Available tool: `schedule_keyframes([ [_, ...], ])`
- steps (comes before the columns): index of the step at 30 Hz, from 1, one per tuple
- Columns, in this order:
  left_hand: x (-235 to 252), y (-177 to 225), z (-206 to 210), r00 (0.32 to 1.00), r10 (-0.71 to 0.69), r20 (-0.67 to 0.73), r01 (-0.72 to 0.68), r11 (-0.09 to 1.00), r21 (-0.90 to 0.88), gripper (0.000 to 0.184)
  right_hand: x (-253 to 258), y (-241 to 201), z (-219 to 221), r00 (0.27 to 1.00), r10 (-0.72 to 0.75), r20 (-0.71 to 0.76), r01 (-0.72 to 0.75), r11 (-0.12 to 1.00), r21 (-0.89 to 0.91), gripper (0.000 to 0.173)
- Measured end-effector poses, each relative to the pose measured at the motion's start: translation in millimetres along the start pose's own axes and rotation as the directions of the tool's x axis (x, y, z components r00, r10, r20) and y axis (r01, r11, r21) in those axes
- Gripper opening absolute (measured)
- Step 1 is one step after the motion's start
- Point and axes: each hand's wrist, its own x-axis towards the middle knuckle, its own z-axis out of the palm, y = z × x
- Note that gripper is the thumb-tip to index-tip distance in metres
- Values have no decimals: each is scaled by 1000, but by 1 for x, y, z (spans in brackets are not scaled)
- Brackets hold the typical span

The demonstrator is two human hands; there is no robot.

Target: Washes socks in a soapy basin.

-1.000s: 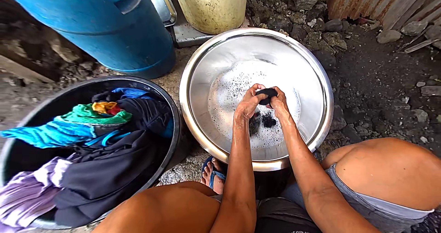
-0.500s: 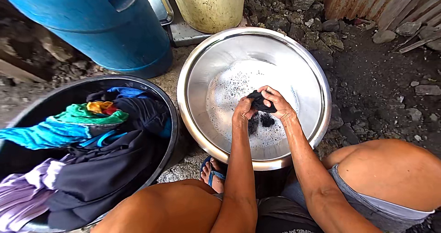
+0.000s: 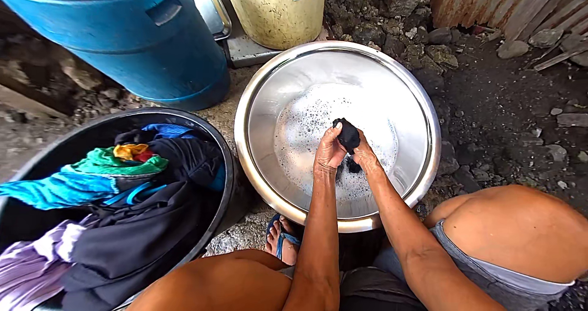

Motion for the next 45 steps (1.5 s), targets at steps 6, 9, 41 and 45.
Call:
schedule_keyframes([
  [6,-5,13,18,989,-102,110,83,982,172,48,-15,-10,8,977,185,-108,-173,978,116,32],
  [9,-4,29,20,988,-140,62,110,933,342,56,-9,-24,-5,960,202,-195,-177,974,140,36],
  [41,-7,103,-31,851,195,-488,314,555,770,28,-31,-111,6,932,-306,192,332,936,-116,37],
  [45,2,39,-64,861,35,-507,485,239,841,52,-14,-118,7,933,-304,194,334,930,-152,44],
])
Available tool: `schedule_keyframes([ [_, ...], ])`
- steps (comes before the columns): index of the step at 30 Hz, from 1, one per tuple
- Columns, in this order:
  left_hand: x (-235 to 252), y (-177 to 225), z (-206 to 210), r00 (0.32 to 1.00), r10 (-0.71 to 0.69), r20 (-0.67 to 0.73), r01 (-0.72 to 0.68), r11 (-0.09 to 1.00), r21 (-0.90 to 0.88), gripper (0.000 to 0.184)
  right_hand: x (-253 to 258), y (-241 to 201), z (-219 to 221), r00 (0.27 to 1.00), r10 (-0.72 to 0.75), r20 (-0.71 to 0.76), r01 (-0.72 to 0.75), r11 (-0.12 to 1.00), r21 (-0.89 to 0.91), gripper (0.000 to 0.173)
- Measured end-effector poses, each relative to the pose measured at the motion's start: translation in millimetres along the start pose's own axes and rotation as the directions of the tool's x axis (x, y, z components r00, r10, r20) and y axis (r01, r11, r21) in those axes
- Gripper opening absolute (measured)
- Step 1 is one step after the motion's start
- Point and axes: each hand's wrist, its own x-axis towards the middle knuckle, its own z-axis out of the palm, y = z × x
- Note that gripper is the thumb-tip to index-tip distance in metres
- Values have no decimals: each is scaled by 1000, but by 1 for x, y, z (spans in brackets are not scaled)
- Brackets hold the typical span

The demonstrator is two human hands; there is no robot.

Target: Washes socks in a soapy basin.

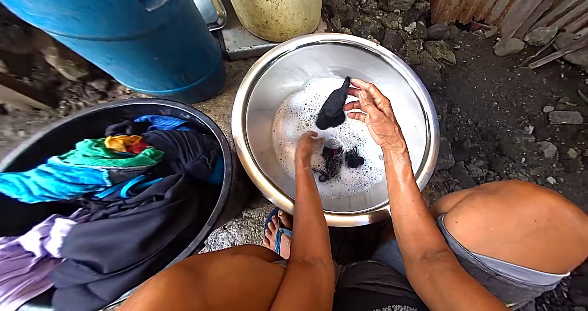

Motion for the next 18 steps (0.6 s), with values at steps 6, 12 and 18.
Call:
schedule_keyframes([
  [6,-1,0,48,991,-87,103,54,955,291,50,-14,86,-35,913,378,-151,-368,607,-705,33],
  [12,7,30,-4,991,131,-25,-134,971,-199,31,-37,152,-23,611,788,79,-280,309,-909,73],
  [18,-28,80,-71,927,208,-312,-138,963,232,36,-31,136,-25,704,707,71,-376,454,-808,31],
])
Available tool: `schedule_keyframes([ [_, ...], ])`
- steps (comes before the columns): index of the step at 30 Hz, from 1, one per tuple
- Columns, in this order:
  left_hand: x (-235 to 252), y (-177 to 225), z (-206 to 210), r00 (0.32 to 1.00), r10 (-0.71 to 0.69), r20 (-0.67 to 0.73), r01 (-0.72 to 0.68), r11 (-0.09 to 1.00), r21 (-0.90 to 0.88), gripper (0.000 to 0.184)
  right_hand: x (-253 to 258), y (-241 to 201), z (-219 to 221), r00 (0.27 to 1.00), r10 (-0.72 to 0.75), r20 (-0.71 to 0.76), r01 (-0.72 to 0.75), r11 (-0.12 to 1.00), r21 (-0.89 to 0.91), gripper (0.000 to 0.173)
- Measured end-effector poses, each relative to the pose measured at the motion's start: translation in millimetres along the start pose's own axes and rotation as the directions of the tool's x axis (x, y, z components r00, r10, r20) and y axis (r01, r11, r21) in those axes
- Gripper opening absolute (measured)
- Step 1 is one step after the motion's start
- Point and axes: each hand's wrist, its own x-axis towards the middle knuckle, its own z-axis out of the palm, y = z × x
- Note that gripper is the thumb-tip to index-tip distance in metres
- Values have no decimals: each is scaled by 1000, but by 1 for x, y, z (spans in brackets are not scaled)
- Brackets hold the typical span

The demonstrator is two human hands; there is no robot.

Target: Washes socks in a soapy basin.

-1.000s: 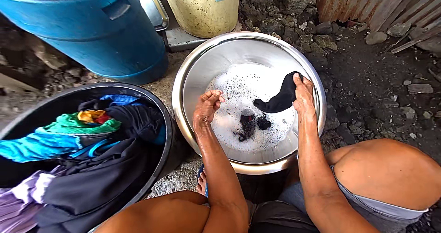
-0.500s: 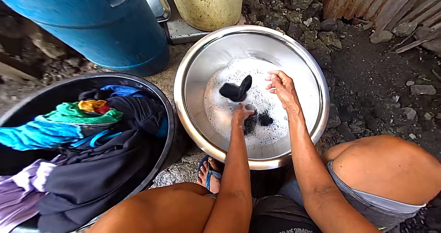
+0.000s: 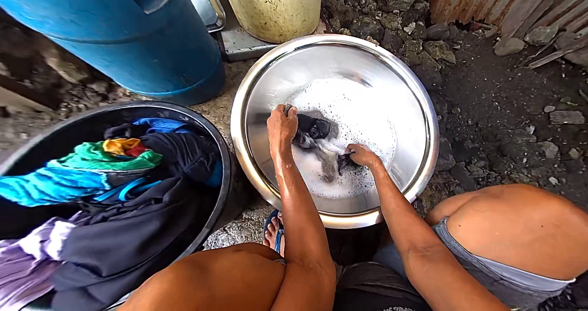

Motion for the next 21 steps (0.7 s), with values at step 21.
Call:
schedule_keyframes([
  [21,-27,1,95,840,79,537,234,840,-489,42,-36,-45,-43,789,-212,-577,592,513,621,26],
])
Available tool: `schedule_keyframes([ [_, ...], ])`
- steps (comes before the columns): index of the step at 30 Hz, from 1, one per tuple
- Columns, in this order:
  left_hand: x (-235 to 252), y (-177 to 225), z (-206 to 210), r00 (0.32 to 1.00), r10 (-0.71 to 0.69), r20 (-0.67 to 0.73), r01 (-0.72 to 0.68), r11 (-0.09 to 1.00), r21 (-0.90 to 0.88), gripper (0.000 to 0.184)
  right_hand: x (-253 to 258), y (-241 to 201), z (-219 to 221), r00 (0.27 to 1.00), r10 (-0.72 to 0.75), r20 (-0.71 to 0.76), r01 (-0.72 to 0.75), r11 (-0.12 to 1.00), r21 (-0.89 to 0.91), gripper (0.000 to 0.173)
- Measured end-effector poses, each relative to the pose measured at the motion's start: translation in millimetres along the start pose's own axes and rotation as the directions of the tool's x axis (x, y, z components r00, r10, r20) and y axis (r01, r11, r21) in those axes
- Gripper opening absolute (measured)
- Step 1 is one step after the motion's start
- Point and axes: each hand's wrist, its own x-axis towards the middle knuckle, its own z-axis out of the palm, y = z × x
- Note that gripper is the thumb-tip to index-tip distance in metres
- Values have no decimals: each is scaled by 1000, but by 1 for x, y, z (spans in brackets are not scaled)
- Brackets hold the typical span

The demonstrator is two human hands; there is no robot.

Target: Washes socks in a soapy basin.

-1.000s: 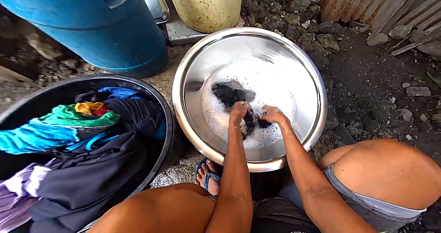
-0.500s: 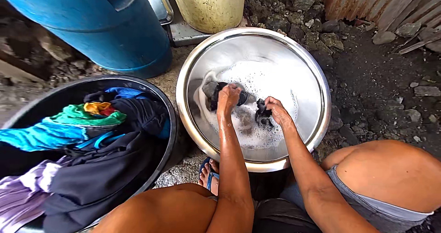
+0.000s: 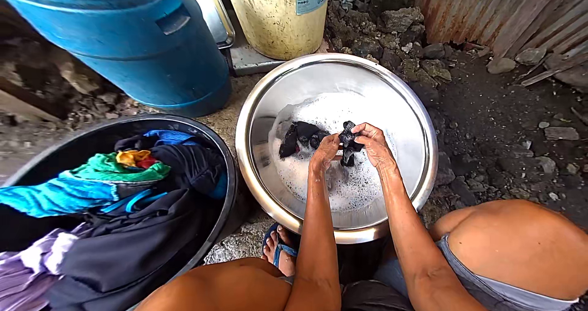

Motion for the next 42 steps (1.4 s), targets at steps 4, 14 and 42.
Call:
schedule_keyframes([
  [4,0,0,6,1000,5,3,-5,991,-137,25,-3,-13,1,995,-93,-24,83,958,-274,22],
  [14,6,0,25,972,-139,-188,124,988,-92,19,-8,-12,9,992,-119,-51,111,983,-144,20],
  [42,-38,48,-2,785,535,311,-137,640,-756,71,-13,-89,-14,956,-285,-74,287,850,441,33],
])
